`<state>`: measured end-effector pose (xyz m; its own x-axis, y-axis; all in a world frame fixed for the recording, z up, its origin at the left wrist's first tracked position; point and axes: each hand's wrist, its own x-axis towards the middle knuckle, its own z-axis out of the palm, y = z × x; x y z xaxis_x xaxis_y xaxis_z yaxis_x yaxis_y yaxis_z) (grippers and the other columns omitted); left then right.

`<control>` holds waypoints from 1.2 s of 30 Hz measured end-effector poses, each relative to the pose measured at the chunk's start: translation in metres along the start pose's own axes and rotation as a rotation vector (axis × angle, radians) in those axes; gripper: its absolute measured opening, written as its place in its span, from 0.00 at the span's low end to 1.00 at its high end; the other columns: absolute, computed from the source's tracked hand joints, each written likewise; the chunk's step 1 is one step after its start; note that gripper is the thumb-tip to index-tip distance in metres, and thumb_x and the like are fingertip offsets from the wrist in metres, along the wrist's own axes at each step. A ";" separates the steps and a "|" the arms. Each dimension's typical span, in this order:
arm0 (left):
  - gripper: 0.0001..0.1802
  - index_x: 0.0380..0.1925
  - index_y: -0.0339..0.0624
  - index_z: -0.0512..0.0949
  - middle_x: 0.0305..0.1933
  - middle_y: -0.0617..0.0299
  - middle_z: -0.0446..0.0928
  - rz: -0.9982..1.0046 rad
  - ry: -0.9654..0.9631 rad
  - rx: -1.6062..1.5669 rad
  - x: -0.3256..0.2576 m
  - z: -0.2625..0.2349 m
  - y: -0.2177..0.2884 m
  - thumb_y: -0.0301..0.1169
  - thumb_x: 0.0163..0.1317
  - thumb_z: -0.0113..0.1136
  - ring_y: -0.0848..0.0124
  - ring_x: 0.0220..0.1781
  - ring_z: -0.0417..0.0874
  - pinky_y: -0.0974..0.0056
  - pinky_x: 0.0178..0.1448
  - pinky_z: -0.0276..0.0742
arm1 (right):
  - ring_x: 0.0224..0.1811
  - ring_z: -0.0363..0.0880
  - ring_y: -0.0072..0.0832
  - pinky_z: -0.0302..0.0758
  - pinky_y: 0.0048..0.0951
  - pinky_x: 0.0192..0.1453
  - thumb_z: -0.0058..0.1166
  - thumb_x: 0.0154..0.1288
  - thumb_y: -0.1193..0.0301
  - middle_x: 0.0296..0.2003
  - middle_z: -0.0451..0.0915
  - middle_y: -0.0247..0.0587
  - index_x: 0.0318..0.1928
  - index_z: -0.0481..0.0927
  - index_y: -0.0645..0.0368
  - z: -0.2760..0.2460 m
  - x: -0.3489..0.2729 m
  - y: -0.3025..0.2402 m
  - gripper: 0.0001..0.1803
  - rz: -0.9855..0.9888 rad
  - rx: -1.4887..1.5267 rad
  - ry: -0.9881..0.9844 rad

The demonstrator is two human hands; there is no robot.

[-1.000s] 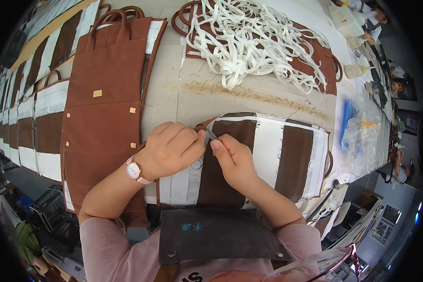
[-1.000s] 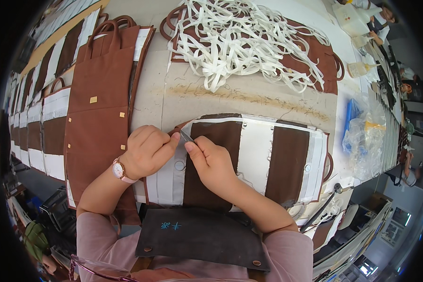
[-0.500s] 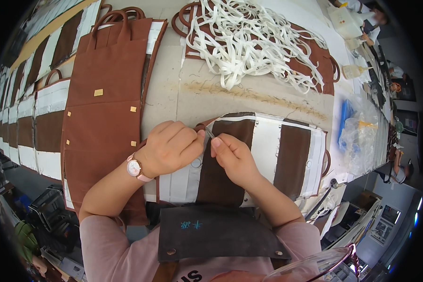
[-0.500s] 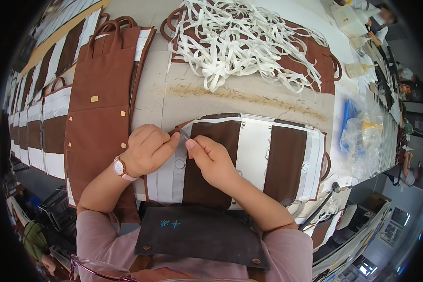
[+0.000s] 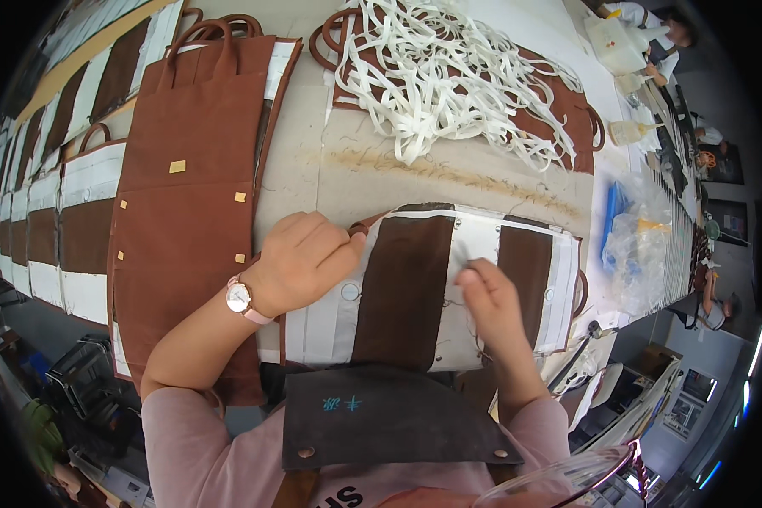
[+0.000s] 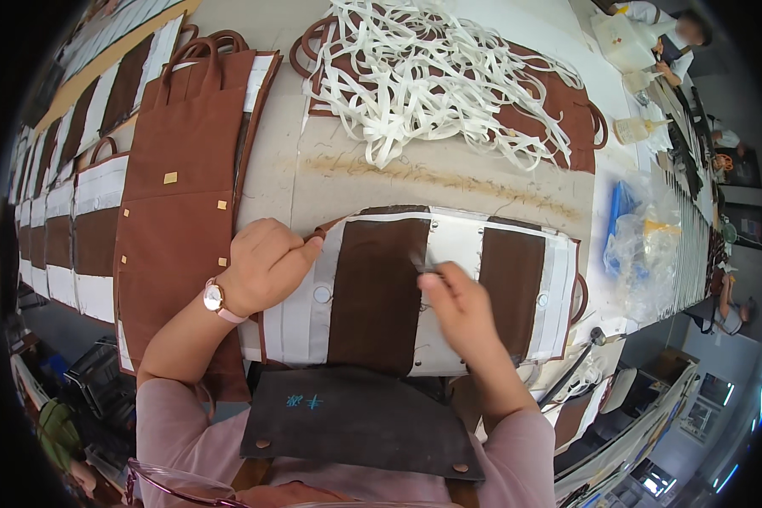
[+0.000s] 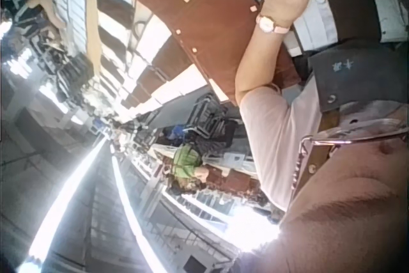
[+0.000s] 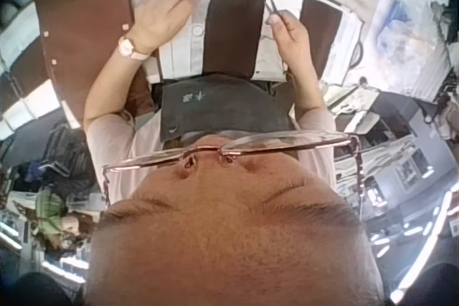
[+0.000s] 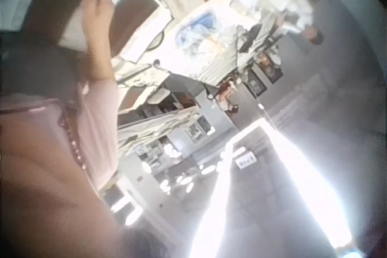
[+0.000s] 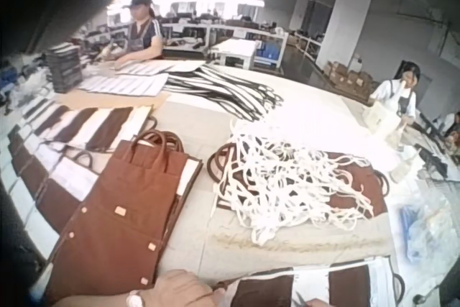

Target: The person assembles brown tote bags by hand, attaching white straps to the bag body using a hammer and metal fasteners. They repeatedly position straps, secure them with fasteners, and inspect the finished bags on a workbench in a factory setting.

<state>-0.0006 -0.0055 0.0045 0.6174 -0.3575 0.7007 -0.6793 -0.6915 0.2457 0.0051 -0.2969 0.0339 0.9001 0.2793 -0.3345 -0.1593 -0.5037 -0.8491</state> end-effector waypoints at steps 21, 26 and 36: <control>0.04 0.36 0.35 0.83 0.37 0.66 0.82 -1.192 -0.418 -0.722 0.008 -0.005 -0.050 0.25 0.64 0.67 0.78 0.42 0.81 0.71 0.49 0.77 | 0.52 0.79 0.54 0.74 0.53 0.52 0.48 0.74 0.68 0.45 0.80 0.59 0.54 0.77 0.66 -0.172 -0.141 0.177 0.16 0.501 -1.244 0.847; 0.07 0.40 0.36 0.82 0.37 0.68 0.80 -1.284 -0.422 -0.947 0.006 0.003 -0.058 0.27 0.65 0.66 0.81 0.40 0.77 0.73 0.47 0.75 | 0.46 0.79 0.40 0.76 0.37 0.52 0.55 0.71 0.76 0.45 0.81 0.46 0.49 0.80 0.63 -0.083 -0.006 0.035 0.09 -0.225 -0.500 0.789; 0.10 0.39 0.36 0.81 0.38 0.67 0.81 -1.138 -0.399 -0.842 0.002 0.006 -0.055 0.24 0.59 0.71 0.80 0.43 0.79 0.72 0.52 0.76 | 0.40 0.80 0.45 0.77 0.42 0.42 0.56 0.64 0.78 0.38 0.79 0.43 0.41 0.82 0.60 0.080 0.129 -0.042 0.06 -0.627 -0.414 -0.140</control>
<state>0.0410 0.0280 -0.0117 0.9370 -0.1250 -0.3262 0.2981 -0.2007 0.9332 0.0955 -0.1745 -0.0061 0.7080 0.7008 0.0872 0.5542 -0.4748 -0.6837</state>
